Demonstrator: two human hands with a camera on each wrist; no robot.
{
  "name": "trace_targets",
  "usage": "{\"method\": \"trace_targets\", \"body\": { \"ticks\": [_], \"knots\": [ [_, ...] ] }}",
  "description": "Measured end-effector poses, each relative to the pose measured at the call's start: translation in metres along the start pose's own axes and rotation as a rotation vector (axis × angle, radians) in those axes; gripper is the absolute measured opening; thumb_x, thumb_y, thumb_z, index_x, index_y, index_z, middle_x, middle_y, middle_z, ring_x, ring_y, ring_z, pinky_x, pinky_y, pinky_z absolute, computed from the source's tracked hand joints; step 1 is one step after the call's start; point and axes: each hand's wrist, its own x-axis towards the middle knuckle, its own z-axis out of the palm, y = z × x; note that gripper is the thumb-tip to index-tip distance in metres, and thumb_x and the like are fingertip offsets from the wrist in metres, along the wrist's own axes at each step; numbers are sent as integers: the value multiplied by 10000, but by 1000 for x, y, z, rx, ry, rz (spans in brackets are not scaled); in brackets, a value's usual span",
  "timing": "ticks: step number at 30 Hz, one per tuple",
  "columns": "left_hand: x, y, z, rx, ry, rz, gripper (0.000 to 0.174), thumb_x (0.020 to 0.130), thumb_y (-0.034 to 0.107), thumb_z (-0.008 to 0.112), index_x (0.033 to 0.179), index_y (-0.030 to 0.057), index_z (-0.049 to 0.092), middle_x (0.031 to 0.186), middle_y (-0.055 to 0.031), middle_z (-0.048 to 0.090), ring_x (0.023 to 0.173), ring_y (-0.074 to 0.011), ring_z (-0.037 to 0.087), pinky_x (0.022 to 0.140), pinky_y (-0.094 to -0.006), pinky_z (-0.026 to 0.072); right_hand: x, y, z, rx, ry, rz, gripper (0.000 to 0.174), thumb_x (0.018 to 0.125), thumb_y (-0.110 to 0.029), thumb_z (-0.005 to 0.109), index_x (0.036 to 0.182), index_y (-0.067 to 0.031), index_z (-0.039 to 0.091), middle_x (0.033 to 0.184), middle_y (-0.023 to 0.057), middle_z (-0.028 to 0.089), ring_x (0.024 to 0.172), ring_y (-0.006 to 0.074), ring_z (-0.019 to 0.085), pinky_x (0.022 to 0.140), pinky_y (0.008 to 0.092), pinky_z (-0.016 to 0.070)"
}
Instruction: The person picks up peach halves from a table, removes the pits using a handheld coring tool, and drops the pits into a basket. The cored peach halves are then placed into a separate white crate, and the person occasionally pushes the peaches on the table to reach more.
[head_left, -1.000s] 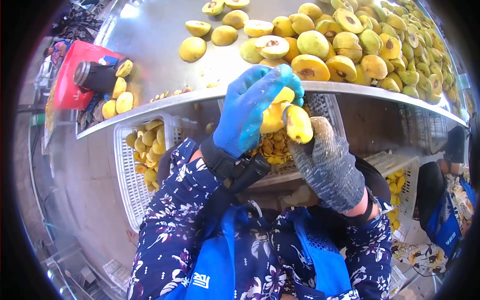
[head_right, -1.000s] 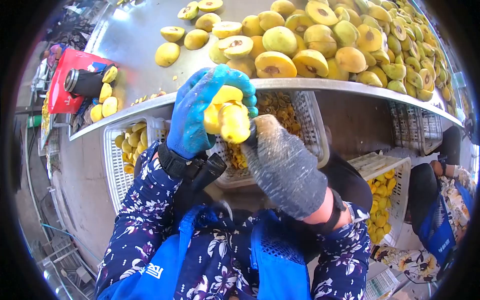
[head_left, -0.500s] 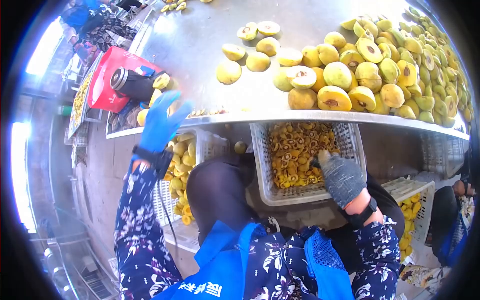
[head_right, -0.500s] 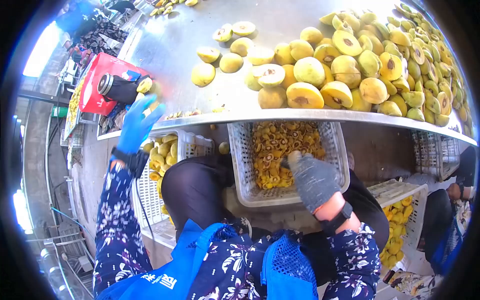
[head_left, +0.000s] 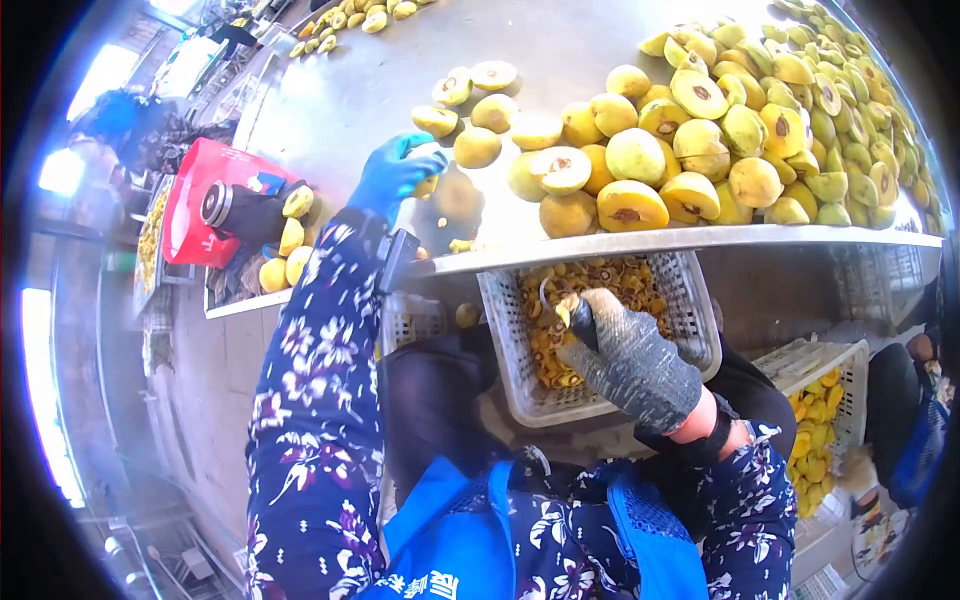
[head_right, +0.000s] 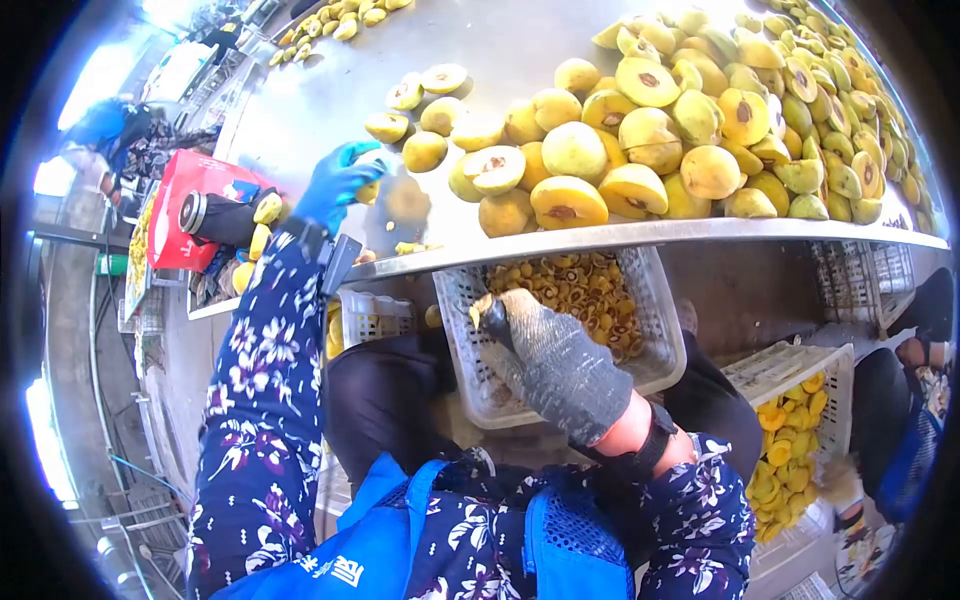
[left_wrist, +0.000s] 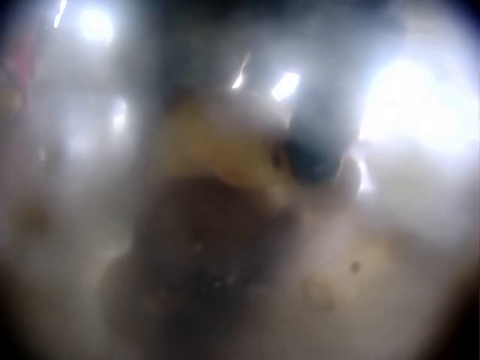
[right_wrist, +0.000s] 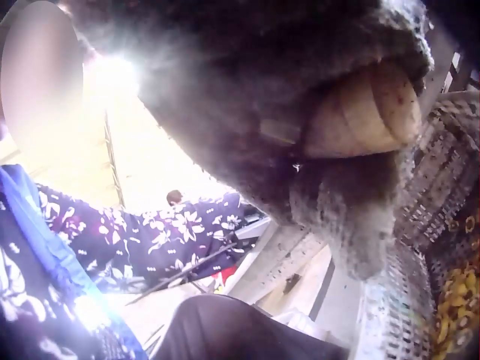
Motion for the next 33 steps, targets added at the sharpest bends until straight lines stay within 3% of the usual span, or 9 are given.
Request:
{"method": "trace_targets", "body": {
  "ticks": [3, 4, 6, 7, 9, 11, 14, 25, 33],
  "knots": [
    [-46, 16, 25, -831, -198, -55, 470, 882, 212, 555, 1262, -54, 478, 1178, -172, 588, 1023, -295, 607, 853, -459, 516, 7, 7, 9, 8, 120, -155, 435, 778, -217, 734, 1125, -72, 515, 904, 220, 634, 858, 439, 607, 686, 478, 497],
    [-67, 28, 38, -945, -308, -35, 518, 895, 272, 516, 1293, -51, 441, 1224, -200, 547, 1079, -324, 576, 893, -476, 500, 9, 0, 8, 14, 126, -149, 435, 778, -217, 734, 1125, -72, 515, 904, 220, 634, 858, 439, 607, 686, 478, 497],
    [-99, 50, 71, -1053, -297, -54, 587, 887, 340, 517, 1308, -56, 416, 1199, -216, 556, 1055, -343, 586, 910, -477, 489, 12, -20, 5, 134, 179, -20, 429, 786, -215, 727, 1125, -61, 513, 892, 220, 632, 848, 444, 604, 682, 486, 492],
    [-107, 54, 83, -1051, -304, -60, 587, 887, 340, 517, 1308, -56, 416, 1199, -216, 556, 1055, -343, 586, 910, -477, 489, 13, -16, 7, 130, 215, -98, 387, 808, -209, 709, 1101, -47, 514, 859, 226, 629, 834, 450, 600, 665, 490, 488],
    [-115, 58, 105, -1130, -261, -10, 604, 889, 368, 519, 1308, -57, 418, 1196, -225, 553, 1032, -348, 593, 907, -462, 494, 16, -13, 8, 82, 199, -53, 331, 837, -197, 661, 1083, -39, 504, 844, 229, 632, 833, 440, 607, 667, 493, 485],
    [-118, 62, 122, -1114, -234, 36, 597, 898, 375, 512, 1304, -54, 423, 1194, -222, 555, 1023, -346, 596, 906, -449, 496, 19, -8, 10, 62, 198, -34, 264, 874, -186, 590, 1060, -25, 495, 832, 235, 632, 819, 435, 610, 667, 502, 478],
    [-122, 61, 133, -1088, -202, 62, 581, 932, 406, 489, 1290, -48, 440, 1189, -217, 558, 1018, -317, 601, 884, -405, 512, 17, -7, 8, 65, 259, -51, 285, 848, -167, 660, 1052, -33, 511, 831, 238, 626, 839, 443, 602, 660, 492, 493],
    [-127, 53, 147, -809, -53, 236, 449, 960, 343, 484, 1201, -34, 519, 1123, -181, 587, 991, -249, 612, 808, -345, 538, 17, 0, 18, 111, 212, -19, 284, 846, -145, 641, 1052, -42, 474, 857, 226, 632, 855, 428, 615, 671, 473, 500],
    [-130, 54, 149, -753, 13, 287, 402, 950, 309, 499, 1162, -29, 557, 1091, -170, 611, 936, -260, 631, 769, -332, 547, 16, 7, 29, 104, 242, -51, 292, 844, -170, 660, 1029, -42, 474, 829, 213, 632, 819, 421, 628, 645, 464, 501]
  ]
}}
